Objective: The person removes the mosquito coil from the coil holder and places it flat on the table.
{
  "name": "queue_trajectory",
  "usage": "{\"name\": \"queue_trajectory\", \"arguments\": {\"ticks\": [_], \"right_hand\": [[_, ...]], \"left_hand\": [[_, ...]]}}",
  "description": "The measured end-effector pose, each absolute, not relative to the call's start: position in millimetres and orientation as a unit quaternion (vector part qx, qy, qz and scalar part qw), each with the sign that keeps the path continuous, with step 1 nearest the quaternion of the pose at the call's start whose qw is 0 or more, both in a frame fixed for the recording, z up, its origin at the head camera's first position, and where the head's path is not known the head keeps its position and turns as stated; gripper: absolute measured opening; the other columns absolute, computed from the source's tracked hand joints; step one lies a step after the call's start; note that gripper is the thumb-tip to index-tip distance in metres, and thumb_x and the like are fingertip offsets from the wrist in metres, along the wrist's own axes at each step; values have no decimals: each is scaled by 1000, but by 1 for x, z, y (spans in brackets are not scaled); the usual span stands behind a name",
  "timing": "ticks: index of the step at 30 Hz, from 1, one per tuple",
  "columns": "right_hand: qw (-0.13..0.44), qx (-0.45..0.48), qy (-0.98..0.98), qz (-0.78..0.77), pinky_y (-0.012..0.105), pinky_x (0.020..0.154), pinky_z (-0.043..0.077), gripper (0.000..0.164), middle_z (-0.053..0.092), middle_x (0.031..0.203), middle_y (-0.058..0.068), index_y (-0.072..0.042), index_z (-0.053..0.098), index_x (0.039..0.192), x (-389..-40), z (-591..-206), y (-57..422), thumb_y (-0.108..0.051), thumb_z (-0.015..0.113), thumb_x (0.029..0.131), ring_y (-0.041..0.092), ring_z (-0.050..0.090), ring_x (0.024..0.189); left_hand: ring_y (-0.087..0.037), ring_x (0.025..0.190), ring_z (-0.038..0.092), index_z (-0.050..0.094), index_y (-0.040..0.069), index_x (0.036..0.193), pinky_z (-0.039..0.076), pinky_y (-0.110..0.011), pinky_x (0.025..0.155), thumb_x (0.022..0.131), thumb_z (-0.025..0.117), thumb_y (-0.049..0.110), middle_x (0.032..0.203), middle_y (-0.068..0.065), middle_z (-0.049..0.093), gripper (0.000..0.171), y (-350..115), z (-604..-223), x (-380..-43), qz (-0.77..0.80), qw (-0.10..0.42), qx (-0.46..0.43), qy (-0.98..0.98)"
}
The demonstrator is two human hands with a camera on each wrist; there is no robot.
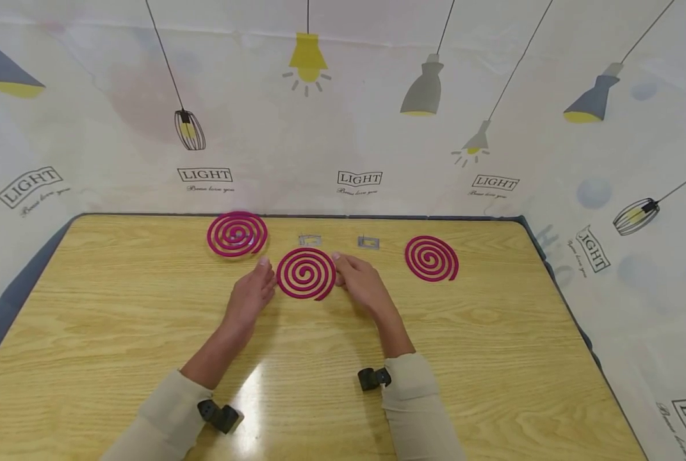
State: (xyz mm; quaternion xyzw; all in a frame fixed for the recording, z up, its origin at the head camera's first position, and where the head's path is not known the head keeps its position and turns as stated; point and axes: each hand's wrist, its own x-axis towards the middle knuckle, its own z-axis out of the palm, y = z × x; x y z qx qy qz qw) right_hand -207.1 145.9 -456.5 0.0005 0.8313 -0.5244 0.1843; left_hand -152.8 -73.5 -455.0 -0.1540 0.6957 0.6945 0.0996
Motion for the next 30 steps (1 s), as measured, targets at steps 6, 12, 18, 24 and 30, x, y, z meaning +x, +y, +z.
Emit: {"name": "queue_trajectory", "arguments": {"ticks": [6,12,18,24,30], "right_hand": [[182,-2,846,-502,44,110,40,73,59,134,16,-3,46,143,-210,-453,148,-61,38,98,29,65,109],[179,-15,858,-481,47,109,41,76,59,134,14,-3,49,140,-219,-446,150,-64,36,97,30,64,112],[193,-43,857,-476,45,103,47,79,55,139,16,-6,39,148,-229,-437,150,-65,35,97,32,62,115],[192,-72,865,-458,49,102,47,77,55,138,18,-7,39,148,-238,-426,143,-65,33,97,33,63,114],[197,-72,834,-510,44,104,47,77,53,140,19,-4,39,148,-251,-422,135,-63,35,98,32,60,118]], "left_hand": [[-32,133,46,39,2,146,40,-43,111,99,34,61,144,-19,47,76,-75,-454,-151,690,96,-155,701],[-35,130,48,44,2,141,39,-47,111,95,34,69,140,-21,49,82,-77,-449,-151,684,89,-155,707],[-34,131,48,40,4,146,37,-48,112,96,38,64,140,-19,50,78,-81,-443,-154,681,72,-152,713],[-36,130,49,44,5,143,36,-48,113,96,35,66,141,-20,51,78,-85,-434,-158,668,62,-149,726],[-35,132,48,43,2,144,39,-44,111,99,34,62,144,-21,48,75,-93,-425,-162,686,54,-138,712]]}}
